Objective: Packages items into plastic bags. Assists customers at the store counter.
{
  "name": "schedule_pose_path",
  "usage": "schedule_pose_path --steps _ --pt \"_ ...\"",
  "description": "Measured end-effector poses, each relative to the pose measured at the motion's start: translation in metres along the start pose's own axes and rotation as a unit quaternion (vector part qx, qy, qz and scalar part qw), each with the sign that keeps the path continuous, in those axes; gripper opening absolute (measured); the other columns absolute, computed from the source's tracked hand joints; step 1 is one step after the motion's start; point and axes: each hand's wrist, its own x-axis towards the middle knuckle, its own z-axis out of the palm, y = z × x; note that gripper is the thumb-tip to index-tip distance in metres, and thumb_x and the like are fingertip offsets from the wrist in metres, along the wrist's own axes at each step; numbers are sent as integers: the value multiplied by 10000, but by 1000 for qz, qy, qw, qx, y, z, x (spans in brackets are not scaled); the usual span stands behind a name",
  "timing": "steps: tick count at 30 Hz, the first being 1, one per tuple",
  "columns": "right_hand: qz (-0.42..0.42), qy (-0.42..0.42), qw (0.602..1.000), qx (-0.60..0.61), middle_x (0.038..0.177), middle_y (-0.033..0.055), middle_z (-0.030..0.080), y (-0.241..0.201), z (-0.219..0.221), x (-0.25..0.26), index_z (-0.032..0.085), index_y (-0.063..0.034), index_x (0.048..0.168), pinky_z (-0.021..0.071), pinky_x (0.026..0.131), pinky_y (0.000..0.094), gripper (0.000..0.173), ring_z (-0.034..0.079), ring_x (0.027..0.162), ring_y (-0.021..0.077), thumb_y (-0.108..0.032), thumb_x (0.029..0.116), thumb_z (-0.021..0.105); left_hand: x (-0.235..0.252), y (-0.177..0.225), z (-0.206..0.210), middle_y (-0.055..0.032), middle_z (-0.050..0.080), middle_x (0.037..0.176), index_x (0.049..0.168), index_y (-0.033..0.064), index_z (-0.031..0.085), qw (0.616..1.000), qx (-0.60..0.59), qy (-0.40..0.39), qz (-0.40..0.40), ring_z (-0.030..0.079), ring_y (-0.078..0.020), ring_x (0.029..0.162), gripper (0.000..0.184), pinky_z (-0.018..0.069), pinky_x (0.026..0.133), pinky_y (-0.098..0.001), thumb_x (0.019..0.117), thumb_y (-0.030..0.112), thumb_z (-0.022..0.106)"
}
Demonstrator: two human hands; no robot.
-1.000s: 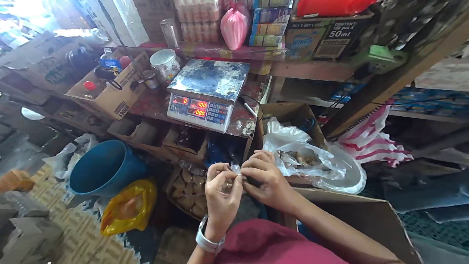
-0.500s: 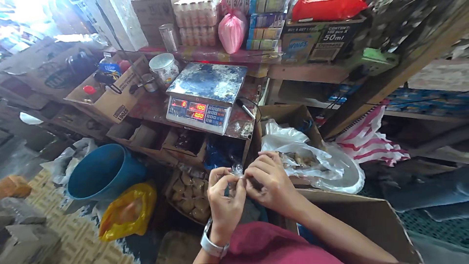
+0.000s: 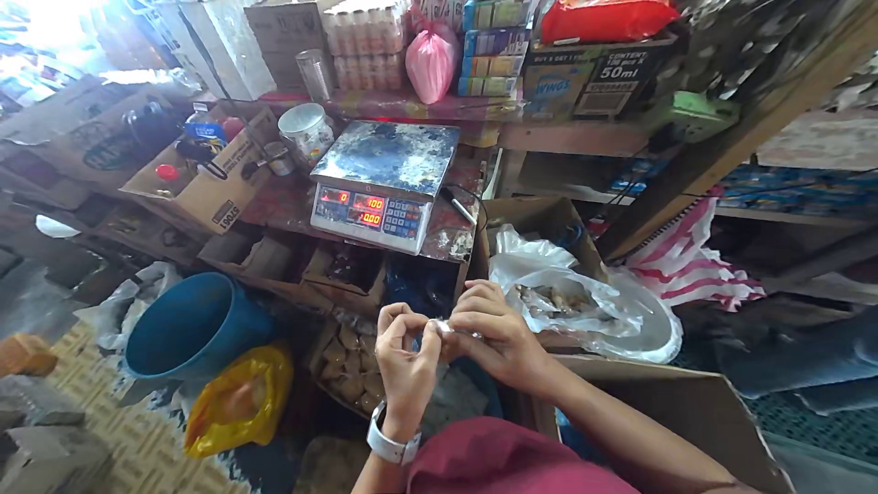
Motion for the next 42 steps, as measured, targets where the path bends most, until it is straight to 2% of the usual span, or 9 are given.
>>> schedule_pose_path --steps 5,9,11,15,20,28,32,37,42 --pt "-41 72 993 82 963 8 684 -3 16 3 675 -92 1007 414 1142 375 146 648 1030 85 -224 1036 619 -1 -4 4 49 646 1006 765 110 667 981 -167 -12 -102 621 20 851 105 555 720 -150 819 21 687" --pt "-48 112 990 72 980 5 676 -4 23 8 684 -107 1029 436 1114 362 109 637 1041 96 -203 1024 633 -7 6 13 61 723 928 1056 144 664 927 -320 -55 -189 687 -16 808 191 586 713 -215 871 94 669" --pt "-39 134 989 58 964 -2 644 -2 27 9 692 -131 1028 434 1100 342 81 613 1044 93 -200 1008 655 -9 5 15 47 733 943 1093 160 676 915 -353 -65 -186 696 -28 822 219 590 731 -223 910 66 602" --pt "-6 148 988 33 916 -8 627 1 33 7 701 -134 985 417 1103 332 80 604 1029 86 -196 1003 654 -15 -3 14 81 731 961 976 175 763 949 -273 -85 -134 674 14 802 262 580 710 -196 994 115 509" --pt "81 171 981 32 927 -19 678 5 24 10 722 -99 938 462 1041 273 90 627 1018 50 -170 974 680 -17 -11 11 -22 665 1091 1033 -21 700 984 -56 -166 13 609 -14 1057 283 514 952 -195 1062 97 445" --pt "45 185 982 -4 895 -8 685 9 18 17 719 -87 919 438 1086 315 88 641 970 49 -148 967 679 -19 -17 7 -87 663 1055 1014 -72 675 978 10 -203 34 627 -31 1013 236 519 925 -171 1035 34 465" --pt "204 4 979 30 958 77 720 38 -4 54 755 -2 1007 547 860 303 253 668 908 106 -169 1031 567 -23 -36 -7 -79 683 965 1010 -54 700 982 86 -162 -36 643 -38 908 258 536 859 -189 1034 55 468" --pt "408 -30 893 -187 1266 320 625 172 -25 91 686 49 1223 459 1033 633 337 592 1211 484 -213 1070 539 -37 -37 -11 -3 633 821 1029 -24 670 985 105 -65 -117 591 16 690 207 514 663 -140 1011 142 547" --pt "529 -111 794 -278 1380 319 536 192 -16 100 651 88 1205 509 969 615 306 573 1246 481 -146 1027 567 -38 -35 -22 53 591 697 1060 18 651 969 56 -112 -214 575 -16 598 272 516 588 -189 1055 198 446"
